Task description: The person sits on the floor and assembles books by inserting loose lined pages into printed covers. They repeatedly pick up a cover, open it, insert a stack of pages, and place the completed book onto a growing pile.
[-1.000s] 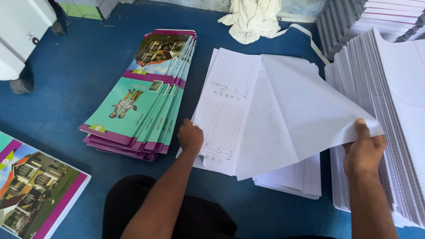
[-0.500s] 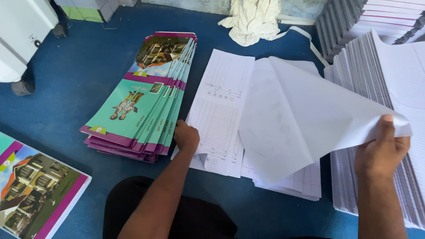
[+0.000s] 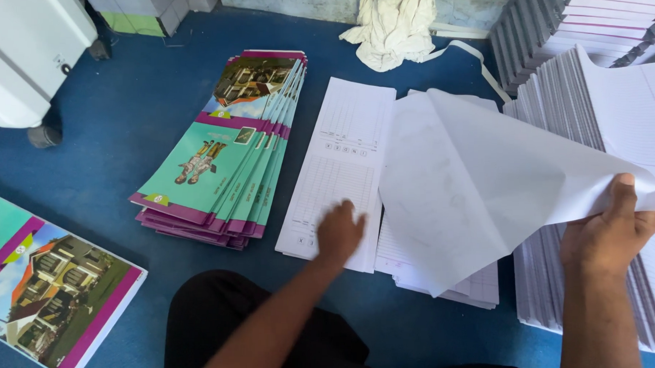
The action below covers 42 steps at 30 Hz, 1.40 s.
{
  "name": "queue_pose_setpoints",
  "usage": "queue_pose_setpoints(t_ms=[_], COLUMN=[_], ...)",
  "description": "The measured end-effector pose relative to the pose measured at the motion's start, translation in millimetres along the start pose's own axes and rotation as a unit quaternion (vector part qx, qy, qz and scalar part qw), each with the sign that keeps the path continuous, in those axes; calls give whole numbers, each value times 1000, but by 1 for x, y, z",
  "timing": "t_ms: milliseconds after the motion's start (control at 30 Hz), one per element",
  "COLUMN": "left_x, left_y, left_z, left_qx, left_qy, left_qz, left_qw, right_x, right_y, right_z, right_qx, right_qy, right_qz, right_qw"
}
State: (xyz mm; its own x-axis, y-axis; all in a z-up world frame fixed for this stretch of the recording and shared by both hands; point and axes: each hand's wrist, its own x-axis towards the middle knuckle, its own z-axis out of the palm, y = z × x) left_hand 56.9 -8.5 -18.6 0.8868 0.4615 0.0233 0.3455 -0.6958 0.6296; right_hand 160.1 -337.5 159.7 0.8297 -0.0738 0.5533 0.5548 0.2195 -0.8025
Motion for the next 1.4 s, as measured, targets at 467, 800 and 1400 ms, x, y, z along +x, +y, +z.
queue_pose_setpoints(t_ms=[467,800,1400], left_x=[-1,-21,21], left_y=[99,112,143], left_z=[36,21,-18], left_qx=[-647,-604,-649], left_qy=[-250,-273,-213], left_qz=[-288,-356,-92], left_qw=[661,658,725], right_x=[8,13,4], right_y=[-34,-42,-53], right_z=[2,-3,-3], right_qx=[72,142,17], right_qy=[39,34,22], right_qz=[13,55,36], right_qw=[997,988,999])
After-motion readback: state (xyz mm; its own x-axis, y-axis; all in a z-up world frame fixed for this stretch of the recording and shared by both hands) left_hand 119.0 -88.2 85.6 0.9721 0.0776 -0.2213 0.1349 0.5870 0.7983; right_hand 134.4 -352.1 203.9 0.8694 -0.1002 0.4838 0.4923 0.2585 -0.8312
